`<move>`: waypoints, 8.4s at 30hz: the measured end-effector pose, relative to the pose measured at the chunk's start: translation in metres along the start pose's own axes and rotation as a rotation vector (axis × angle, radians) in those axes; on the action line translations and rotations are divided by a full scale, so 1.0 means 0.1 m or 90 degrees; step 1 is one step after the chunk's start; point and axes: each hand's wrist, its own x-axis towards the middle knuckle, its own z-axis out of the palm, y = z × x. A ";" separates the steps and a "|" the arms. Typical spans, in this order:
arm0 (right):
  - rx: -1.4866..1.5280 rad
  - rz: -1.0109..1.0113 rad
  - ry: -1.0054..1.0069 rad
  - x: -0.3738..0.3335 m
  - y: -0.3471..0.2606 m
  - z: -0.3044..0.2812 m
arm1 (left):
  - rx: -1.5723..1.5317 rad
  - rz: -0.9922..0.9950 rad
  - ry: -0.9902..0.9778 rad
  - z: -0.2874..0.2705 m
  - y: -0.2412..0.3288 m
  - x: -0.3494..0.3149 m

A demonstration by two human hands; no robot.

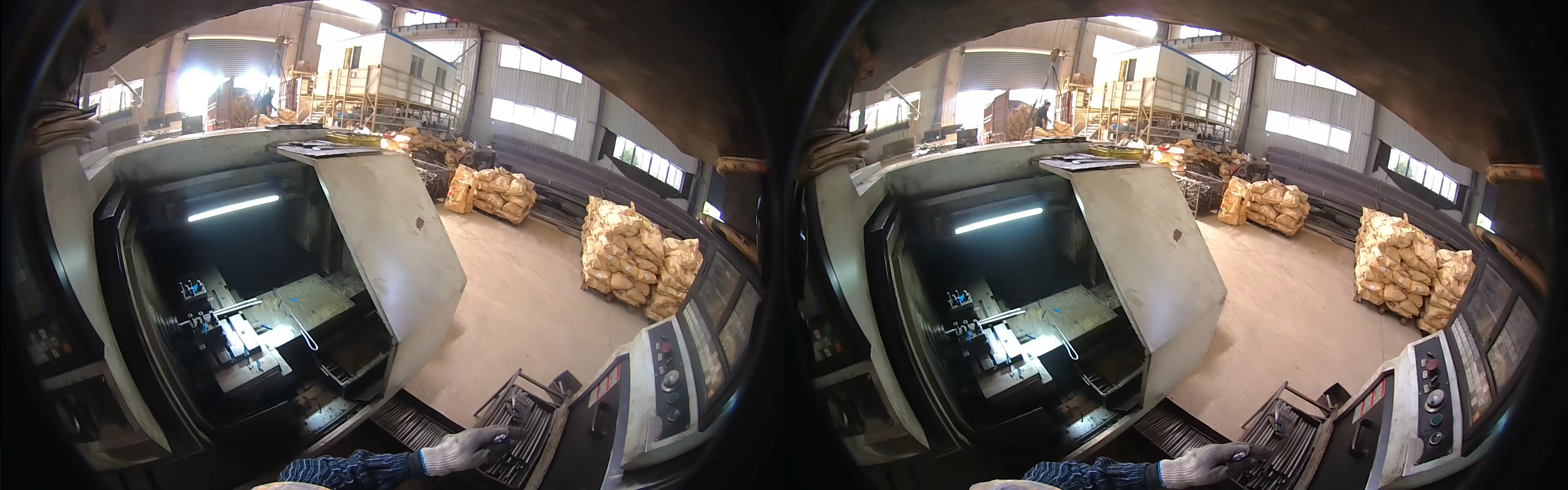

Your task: The person operates a metal turning machine, loading metal rods into the chuck, starting the machine, and removing finished rods. They repeatedly measure the rods with a caliper to verify dimensions before placing them into a collection bin.

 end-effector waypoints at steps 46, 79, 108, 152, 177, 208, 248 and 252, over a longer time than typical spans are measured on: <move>0.712 -0.165 -1.282 -0.66 -3.21 4.46 | 0.021 -0.359 0.501 -2.07 0.66 -0.89; 0.952 0.234 -1.594 -1.30 -3.39 4.65 | -0.028 -0.372 0.483 -2.26 0.84 -1.59; 0.534 -0.305 -1.216 -1.26 -3.22 4.29 | 0.102 -0.475 0.399 -2.28 0.55 -1.42; 0.492 -0.061 -0.910 -1.54 -3.00 4.53 | 0.648 -1.026 0.805 -5.32 -0.14 -3.74; 0.373 -0.068 -0.871 -1.58 -2.85 4.54 | 0.684 -1.087 0.490 -5.52 -1.51 -2.90; 0.452 -0.913 -0.755 -2.45 -7.81 3.89 | 1.341 -0.722 1.491 -0.93 2.18 -4.17; 0.348 -1.211 -1.106 -3.92 -8.82 3.64 | 1.184 -0.134 1.596 -1.06 1.88 -4.26; 0.455 -1.352 -0.981 -3.95 -8.65 2.86 | 1.339 0.195 1.185 -0.85 1.95 -4.67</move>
